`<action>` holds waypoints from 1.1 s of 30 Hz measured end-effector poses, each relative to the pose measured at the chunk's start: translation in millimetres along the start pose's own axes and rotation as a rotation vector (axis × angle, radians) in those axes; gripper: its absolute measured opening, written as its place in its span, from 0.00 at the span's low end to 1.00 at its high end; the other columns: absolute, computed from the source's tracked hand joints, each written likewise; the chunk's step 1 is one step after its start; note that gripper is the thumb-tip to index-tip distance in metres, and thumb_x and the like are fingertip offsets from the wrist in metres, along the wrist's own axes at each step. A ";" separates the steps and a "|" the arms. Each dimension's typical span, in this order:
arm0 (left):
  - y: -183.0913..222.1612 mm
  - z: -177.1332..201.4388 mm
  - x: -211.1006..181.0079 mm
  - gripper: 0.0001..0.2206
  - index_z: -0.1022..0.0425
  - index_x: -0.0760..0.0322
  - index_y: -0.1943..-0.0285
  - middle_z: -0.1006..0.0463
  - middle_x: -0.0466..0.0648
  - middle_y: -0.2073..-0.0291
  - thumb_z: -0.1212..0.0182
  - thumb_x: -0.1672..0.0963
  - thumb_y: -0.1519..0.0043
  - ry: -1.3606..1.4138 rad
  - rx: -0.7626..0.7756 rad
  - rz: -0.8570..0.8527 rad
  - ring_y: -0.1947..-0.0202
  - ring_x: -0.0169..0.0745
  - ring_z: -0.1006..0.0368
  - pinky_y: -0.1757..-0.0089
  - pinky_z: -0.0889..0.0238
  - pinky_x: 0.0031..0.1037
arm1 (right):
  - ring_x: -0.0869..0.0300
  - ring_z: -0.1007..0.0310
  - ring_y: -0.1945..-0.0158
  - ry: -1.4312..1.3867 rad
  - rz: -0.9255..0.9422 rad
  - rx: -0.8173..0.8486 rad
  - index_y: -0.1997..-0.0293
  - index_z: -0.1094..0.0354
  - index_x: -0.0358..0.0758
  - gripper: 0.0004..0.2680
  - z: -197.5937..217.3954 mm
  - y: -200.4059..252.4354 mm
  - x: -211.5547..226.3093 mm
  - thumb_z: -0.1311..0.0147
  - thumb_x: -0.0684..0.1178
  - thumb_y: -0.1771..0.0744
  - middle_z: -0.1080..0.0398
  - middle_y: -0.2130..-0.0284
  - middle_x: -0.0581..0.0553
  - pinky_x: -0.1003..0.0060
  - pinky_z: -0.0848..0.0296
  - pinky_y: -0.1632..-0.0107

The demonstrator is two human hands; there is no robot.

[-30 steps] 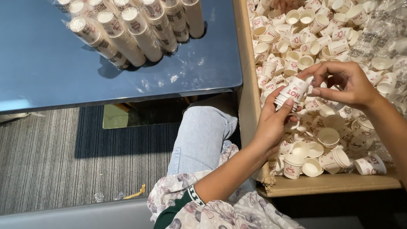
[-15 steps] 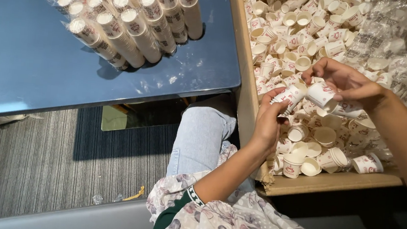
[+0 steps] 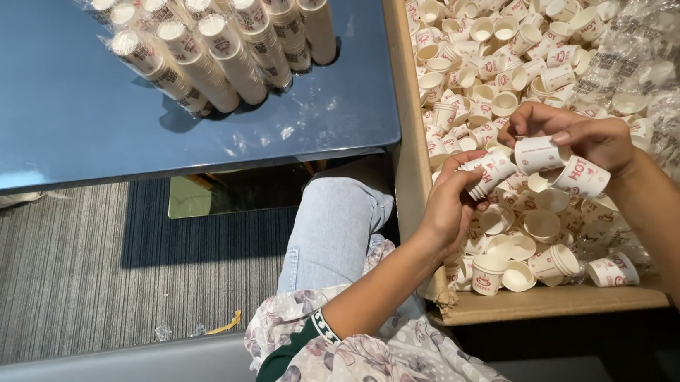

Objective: The person picks up paper cups from a large cardboard box and stacks them together. The person then places the stacks into clear plastic sleeves or onto a table.

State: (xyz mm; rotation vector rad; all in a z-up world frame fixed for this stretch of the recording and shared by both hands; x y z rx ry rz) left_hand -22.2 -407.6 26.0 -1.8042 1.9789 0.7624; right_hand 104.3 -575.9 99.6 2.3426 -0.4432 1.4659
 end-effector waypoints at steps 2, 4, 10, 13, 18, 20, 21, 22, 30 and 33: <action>-0.9 0.0 1.3 0.16 0.37 0.65 0.37 0.26 0.54 0.55 0.52 0.59 0.35 -0.007 0.002 -0.002 0.66 0.36 0.32 0.67 0.39 0.23 | 0.46 0.32 0.46 -0.076 0.040 0.027 0.45 0.43 0.29 0.20 0.1 0.8 -0.2 0.49 0.49 0.39 0.36 0.48 0.31 0.58 0.28 0.48; -3.6 2.9 6.3 0.16 0.38 0.65 0.37 0.26 0.54 0.55 0.52 0.59 0.35 -0.010 0.002 -0.004 0.66 0.37 0.32 0.68 0.39 0.23 | 0.44 0.32 0.46 -0.151 0.076 0.052 0.46 0.43 0.27 0.17 -1.6 -2.5 -2.3 0.51 0.49 0.37 0.35 0.47 0.30 0.56 0.29 0.48; -5.2 4.8 11.5 0.16 0.39 0.64 0.36 0.28 0.53 0.54 0.49 0.59 0.33 -0.157 0.014 -0.019 0.64 0.34 0.34 0.66 0.40 0.24 | 0.50 0.31 0.42 0.221 0.008 -0.156 0.43 0.38 0.31 0.22 -9.5 -22.1 -13.0 0.60 0.63 0.31 0.34 0.49 0.36 0.55 0.31 0.40; -4.4 3.7 11.3 0.17 0.39 0.62 0.36 0.28 0.52 0.54 0.49 0.58 0.34 -0.265 -0.003 -0.022 0.63 0.32 0.34 0.66 0.39 0.24 | 0.50 0.28 0.47 0.357 -0.112 -0.289 0.44 0.34 0.34 0.29 -4.5 -25.1 -16.4 0.67 0.74 0.32 0.29 0.52 0.38 0.56 0.30 0.44; -7.3 7.0 16.9 0.17 0.41 0.62 0.35 0.28 0.52 0.54 0.48 0.57 0.33 -0.186 0.016 -0.013 0.64 0.33 0.33 0.66 0.38 0.23 | 0.53 0.27 0.52 0.157 -0.139 -0.273 0.45 0.34 0.31 0.28 22.0 -28.8 -42.3 0.67 0.72 0.29 0.28 0.56 0.38 0.59 0.28 0.48; -5.5 5.3 14.8 0.17 0.42 0.62 0.35 0.28 0.52 0.53 0.47 0.57 0.32 -0.164 0.017 -0.017 0.64 0.33 0.33 0.66 0.38 0.23 | 0.55 0.27 0.54 0.157 -0.136 -0.295 0.44 0.33 0.30 0.28 22.6 -29.7 -46.0 0.66 0.72 0.28 0.29 0.58 0.39 0.60 0.28 0.49; -4.9 4.5 13.4 0.17 0.42 0.62 0.35 0.28 0.52 0.53 0.47 0.57 0.32 -0.140 0.017 -0.021 0.64 0.32 0.33 0.66 0.38 0.22 | 0.57 0.28 0.56 0.156 -0.134 -0.317 0.44 0.32 0.29 0.28 23.1 -30.7 -47.5 0.65 0.72 0.27 0.29 0.60 0.41 0.61 0.28 0.51; -4.5 3.1 12.2 0.17 0.42 0.62 0.35 0.28 0.52 0.53 0.47 0.57 0.32 -0.140 0.017 -0.024 0.64 0.32 0.33 0.66 0.38 0.22 | 0.57 0.28 0.56 0.159 -0.133 -0.315 0.44 0.32 0.29 0.28 20.1 -32.9 -45.8 0.65 0.72 0.27 0.29 0.60 0.41 0.61 0.28 0.51; -6.7 6.0 19.0 0.20 0.49 0.66 0.33 0.28 0.53 0.53 0.49 0.54 0.28 -0.277 0.004 -0.087 0.65 0.31 0.33 0.65 0.36 0.21 | 0.61 0.26 0.60 0.111 -0.057 -0.284 0.45 0.32 0.31 0.23 22.4 -34.2 -47.7 0.60 0.67 0.28 0.29 0.64 0.45 0.65 0.26 0.55; -4.4 0.9 13.7 0.21 0.50 0.66 0.33 0.28 0.53 0.54 0.48 0.53 0.29 -0.214 -0.007 -0.103 0.66 0.30 0.32 0.65 0.35 0.21 | 0.61 0.26 0.59 0.256 -0.062 -0.319 0.45 0.33 0.34 0.16 23.8 -33.4 -42.8 0.49 0.56 0.32 0.28 0.63 0.44 0.66 0.28 0.55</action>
Point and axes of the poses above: each hand's wrist, its own y-axis away from the middle knuckle, its own z-axis out of the back of the hand, x = y × z, the point moved 2 cm from there along -y, towards the middle knuckle
